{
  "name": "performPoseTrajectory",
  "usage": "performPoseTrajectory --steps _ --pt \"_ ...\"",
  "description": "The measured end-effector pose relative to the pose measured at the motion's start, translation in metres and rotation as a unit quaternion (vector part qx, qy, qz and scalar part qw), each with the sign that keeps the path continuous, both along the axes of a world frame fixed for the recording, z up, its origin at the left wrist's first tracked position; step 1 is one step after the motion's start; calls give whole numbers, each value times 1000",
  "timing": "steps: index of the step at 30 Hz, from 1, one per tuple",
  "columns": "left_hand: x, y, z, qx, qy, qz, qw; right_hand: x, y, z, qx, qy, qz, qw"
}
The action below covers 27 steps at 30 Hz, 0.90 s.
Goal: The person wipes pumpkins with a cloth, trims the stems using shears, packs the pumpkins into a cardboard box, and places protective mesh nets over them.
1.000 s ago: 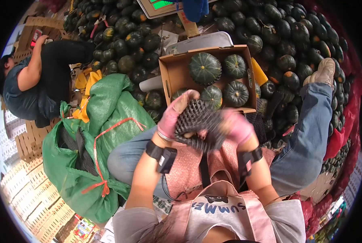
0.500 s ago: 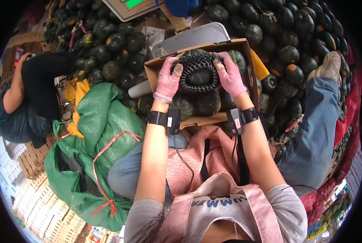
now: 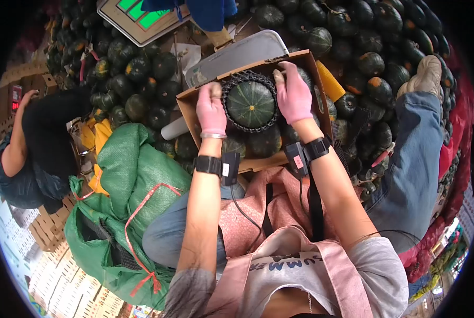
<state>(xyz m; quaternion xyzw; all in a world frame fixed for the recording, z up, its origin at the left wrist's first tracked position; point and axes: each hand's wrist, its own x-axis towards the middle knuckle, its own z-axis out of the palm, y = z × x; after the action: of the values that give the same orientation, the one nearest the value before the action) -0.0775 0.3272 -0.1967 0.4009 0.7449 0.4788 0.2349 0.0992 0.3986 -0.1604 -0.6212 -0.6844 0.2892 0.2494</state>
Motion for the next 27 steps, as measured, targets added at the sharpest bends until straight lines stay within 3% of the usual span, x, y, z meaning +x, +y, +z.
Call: performPoseTrajectory --steps 1,2,4,5,6,8,11,13,14,16,18,20,23,27 --pt "7 -2 39 -125 57 45 990 5 -8 5 72 6 -16 997" --pt "3 -9 48 -64 144 -6 987 9 -19 12 145 12 -31 989" --pt "3 -25 58 -61 70 -149 985 13 -50 27 109 92 29 989" --pt "9 -29 63 -105 102 -204 968 7 -60 26 82 89 30 992" --pt "14 -30 60 -81 60 -197 975 2 -70 23 56 87 32 994" --pt "12 -26 52 -84 72 -227 967 1 -68 2 74 143 2 987" --pt "6 -20 70 -131 79 -276 949 1 -71 12 35 172 -12 984" --pt "-5 -16 116 -199 134 -341 909 -3 -79 25 19 190 -8 982" --pt "-15 -16 135 -219 172 -388 879 -8 -89 29 -69 229 -22 971" --pt "-38 -11 158 -278 288 -436 806 -30 -97 25 -276 408 -44 869" --pt "-55 -1 166 -323 370 -449 747 -52 -99 30 -479 513 -97 705" --pt "-60 11 164 -382 411 -461 688 -72 -100 2 -531 575 -111 613" --pt "-69 10 126 -354 426 -489 674 -72 -105 -6 -525 610 -168 569" --pt "-79 -10 66 -275 504 -424 700 -68 -116 5 -472 684 -171 529"
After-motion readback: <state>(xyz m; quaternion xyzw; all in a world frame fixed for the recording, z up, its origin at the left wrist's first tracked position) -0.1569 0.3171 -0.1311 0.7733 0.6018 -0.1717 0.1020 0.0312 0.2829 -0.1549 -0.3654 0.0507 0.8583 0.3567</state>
